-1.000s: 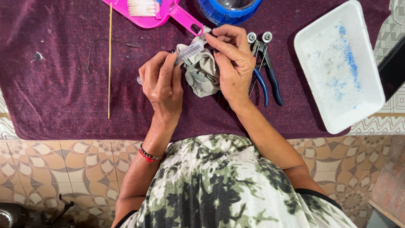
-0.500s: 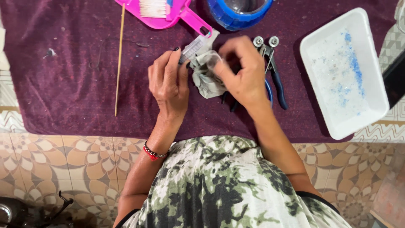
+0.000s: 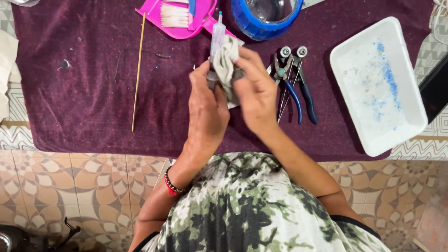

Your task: Clean and maintain a small component using a cloth, syringe, brush, and pliers on a workshop table.

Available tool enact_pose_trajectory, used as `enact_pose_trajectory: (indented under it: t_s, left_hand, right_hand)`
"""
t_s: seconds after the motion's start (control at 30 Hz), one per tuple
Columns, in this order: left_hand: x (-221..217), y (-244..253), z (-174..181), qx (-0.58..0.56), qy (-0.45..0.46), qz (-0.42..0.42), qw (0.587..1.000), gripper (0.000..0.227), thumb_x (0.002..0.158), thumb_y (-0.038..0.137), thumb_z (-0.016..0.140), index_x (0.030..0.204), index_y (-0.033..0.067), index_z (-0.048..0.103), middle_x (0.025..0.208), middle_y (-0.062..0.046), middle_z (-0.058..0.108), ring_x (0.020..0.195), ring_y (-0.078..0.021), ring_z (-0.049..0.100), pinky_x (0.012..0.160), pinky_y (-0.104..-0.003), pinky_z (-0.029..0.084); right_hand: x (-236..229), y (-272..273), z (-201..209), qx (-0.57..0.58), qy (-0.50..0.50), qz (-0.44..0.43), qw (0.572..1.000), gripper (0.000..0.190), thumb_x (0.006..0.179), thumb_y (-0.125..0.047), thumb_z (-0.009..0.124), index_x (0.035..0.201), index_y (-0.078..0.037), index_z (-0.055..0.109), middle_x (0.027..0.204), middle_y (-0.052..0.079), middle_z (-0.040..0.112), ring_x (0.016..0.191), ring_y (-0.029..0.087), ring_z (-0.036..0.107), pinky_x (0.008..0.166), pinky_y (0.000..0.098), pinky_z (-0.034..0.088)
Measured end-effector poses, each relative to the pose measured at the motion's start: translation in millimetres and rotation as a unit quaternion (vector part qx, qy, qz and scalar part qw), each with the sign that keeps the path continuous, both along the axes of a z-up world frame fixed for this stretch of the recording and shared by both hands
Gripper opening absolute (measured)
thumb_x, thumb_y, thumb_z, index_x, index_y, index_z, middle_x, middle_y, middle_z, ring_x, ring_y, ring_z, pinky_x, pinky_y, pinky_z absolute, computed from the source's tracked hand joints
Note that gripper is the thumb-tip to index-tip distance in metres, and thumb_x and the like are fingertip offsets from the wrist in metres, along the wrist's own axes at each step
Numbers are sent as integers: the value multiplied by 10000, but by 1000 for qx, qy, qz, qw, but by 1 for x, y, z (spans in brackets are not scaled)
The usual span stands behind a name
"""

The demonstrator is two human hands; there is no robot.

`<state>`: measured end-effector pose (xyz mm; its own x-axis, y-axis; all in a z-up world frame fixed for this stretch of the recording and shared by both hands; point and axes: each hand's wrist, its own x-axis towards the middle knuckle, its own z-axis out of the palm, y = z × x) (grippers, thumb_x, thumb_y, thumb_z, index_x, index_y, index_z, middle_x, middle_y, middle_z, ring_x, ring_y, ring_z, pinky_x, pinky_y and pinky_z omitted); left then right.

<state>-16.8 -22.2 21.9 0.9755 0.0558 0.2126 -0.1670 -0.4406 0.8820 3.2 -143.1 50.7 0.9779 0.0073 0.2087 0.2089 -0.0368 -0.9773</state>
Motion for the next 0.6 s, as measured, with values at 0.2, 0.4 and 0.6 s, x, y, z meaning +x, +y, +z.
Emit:
enact_pose_trajectory:
  t_s: [0.2,0.4,0.6]
  left_hand:
    - [-11,-11,19,81,-80,-13,993,324,1102,-14,388,1423,-59,401,1302,-258,574,1204,-420,620,1082,-455,530]
    - [-15,-13,10,188,-177,28,966,255,1118,-7,382,1345,-79,473,1326,-312,575,1208,-484,656,1070,-498,565]
    - [-18,2,5,87,-81,-56,991,339,1073,-10,464,1411,-42,472,1343,-250,594,1324,-401,590,1135,-454,499]
  right_hand:
    - [12,8,-3,75,14,-72,994,317,963,-256,764,1159,-62,609,1013,33,663,860,121,634,737,227,574]
    - [20,15,29,26,65,-113,991,308,1015,-259,668,1219,-31,708,1069,65,767,922,113,694,787,252,603]
    - [32,15,12,201,151,-49,967,354,1011,-427,564,903,-107,669,682,-33,596,567,50,483,519,210,413]
